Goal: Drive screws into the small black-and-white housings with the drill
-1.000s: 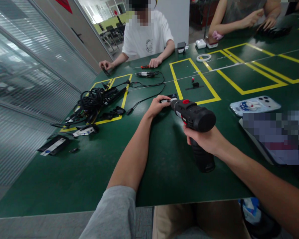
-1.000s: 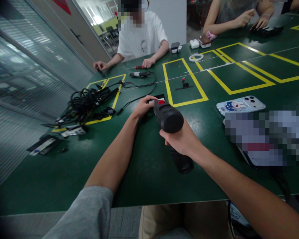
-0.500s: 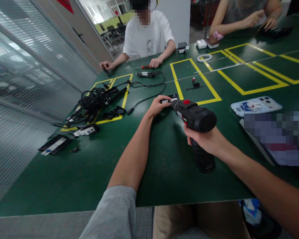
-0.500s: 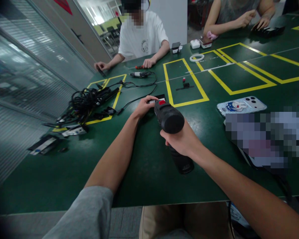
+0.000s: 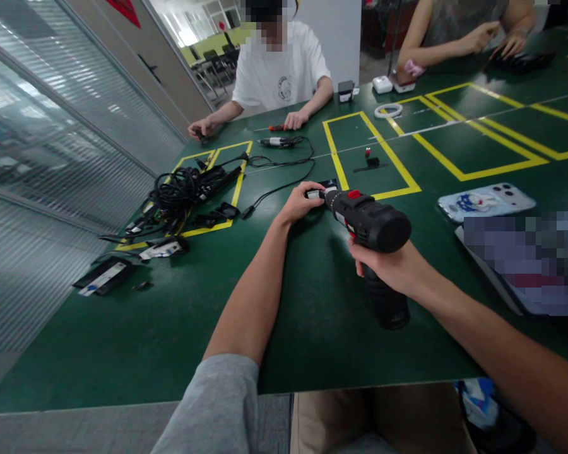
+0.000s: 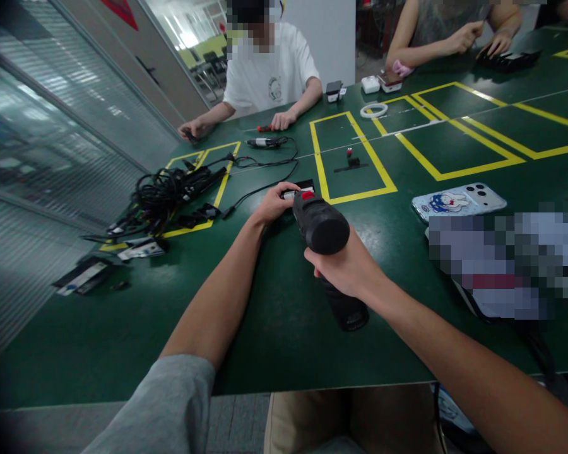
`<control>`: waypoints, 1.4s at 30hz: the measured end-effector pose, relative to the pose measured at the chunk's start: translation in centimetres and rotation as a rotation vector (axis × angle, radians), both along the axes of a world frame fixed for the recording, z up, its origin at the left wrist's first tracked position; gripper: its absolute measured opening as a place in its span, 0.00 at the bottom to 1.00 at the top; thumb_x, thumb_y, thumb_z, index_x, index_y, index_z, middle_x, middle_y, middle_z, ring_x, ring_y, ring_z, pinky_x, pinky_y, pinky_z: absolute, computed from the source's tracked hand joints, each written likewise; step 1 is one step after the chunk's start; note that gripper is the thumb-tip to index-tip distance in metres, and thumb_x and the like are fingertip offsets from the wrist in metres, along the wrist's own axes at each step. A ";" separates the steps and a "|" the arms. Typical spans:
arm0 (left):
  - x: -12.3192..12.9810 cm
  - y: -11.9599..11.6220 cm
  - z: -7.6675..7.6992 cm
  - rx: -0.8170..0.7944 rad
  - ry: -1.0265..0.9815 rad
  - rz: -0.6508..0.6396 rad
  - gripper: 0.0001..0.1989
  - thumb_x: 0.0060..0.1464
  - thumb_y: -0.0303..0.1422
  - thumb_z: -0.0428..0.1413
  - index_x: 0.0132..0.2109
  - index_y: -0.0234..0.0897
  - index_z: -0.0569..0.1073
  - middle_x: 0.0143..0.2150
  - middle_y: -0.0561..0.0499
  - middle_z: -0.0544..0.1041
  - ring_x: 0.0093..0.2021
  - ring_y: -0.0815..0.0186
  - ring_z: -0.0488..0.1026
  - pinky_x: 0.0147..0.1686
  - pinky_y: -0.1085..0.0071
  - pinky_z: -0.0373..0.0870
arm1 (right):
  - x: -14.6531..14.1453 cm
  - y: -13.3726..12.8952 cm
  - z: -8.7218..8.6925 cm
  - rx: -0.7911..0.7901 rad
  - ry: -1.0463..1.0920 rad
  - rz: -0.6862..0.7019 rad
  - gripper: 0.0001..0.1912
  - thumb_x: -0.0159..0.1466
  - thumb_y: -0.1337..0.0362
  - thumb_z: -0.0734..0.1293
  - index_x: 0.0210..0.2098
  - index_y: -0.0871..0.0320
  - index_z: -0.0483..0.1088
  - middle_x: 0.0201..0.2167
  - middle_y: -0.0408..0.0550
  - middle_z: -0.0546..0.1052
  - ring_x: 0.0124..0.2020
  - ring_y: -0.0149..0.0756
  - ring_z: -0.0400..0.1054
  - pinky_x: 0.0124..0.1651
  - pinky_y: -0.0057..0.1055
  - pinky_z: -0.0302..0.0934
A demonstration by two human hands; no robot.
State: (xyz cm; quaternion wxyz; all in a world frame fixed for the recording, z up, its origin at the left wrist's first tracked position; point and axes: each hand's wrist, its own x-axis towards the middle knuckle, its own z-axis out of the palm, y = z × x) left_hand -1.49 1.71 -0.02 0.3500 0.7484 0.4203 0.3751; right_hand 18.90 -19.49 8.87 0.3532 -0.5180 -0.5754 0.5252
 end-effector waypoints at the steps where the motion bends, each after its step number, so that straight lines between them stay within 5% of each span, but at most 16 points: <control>1: 0.0 0.0 0.0 0.008 -0.002 0.001 0.16 0.41 0.30 0.62 0.42 0.37 0.77 0.45 0.49 0.76 0.46 0.63 0.71 0.51 0.66 0.67 | 0.0 0.0 0.0 0.007 0.002 0.002 0.02 0.58 0.65 0.66 0.31 0.56 0.67 0.20 0.43 0.72 0.23 0.37 0.70 0.31 0.35 0.64; 42: -0.1 0.0 0.3 0.024 -0.001 0.000 0.14 0.47 0.36 0.63 0.42 0.36 0.78 0.44 0.48 0.77 0.47 0.63 0.71 0.51 0.67 0.65 | -0.3 0.1 0.3 -0.040 0.018 -0.023 0.05 0.57 0.65 0.67 0.32 0.56 0.65 0.19 0.40 0.71 0.21 0.34 0.69 0.27 0.33 0.63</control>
